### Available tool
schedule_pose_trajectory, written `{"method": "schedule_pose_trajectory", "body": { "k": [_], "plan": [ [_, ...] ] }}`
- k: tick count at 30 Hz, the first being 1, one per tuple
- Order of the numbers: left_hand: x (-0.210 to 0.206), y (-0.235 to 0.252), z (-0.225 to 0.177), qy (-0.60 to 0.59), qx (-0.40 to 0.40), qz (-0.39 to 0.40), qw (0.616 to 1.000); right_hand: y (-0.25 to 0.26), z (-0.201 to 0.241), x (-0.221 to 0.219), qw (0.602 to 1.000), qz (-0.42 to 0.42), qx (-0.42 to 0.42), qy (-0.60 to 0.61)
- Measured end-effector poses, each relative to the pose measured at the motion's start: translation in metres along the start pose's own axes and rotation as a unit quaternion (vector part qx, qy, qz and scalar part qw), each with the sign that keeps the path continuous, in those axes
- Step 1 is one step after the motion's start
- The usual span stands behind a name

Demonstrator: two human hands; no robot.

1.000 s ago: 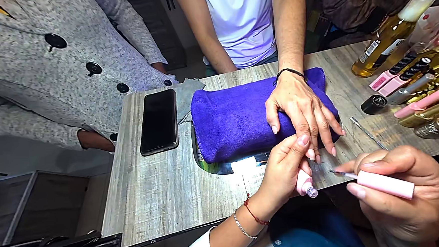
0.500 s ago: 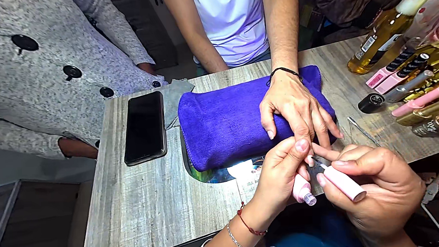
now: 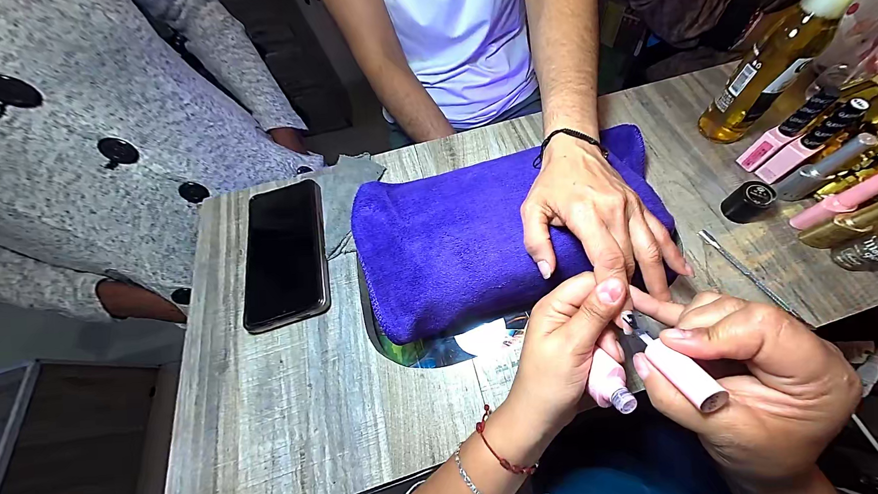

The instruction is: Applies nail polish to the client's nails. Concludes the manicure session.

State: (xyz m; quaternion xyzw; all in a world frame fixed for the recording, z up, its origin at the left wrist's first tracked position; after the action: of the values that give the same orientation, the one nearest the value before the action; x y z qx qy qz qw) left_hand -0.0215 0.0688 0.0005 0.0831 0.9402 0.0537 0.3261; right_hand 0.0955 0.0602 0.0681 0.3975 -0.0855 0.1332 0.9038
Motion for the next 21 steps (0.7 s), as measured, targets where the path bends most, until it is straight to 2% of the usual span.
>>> {"method": "schedule_pose_trajectory", "body": {
  "k": [21],
  "plan": [
    [0.0017,0.0001,-0.0007,0.01,0.0,-0.007,1.0,-0.0022,0.0029,-0.0022,1.0,0.007,0.005,-0.023]
  ]
}}
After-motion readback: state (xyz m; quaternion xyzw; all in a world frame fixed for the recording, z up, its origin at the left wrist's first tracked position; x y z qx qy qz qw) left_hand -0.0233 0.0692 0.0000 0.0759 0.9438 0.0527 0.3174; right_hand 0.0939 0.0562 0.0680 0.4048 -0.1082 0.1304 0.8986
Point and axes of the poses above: each hand's wrist, its own y-axis towards the middle knuckle, its own x-axis out of the back of the hand, z = x × y, the point moved 9 cm from there along y, towards the middle knuckle, and after that the axes turned 7 degrees about z, right-handed, at the moved point
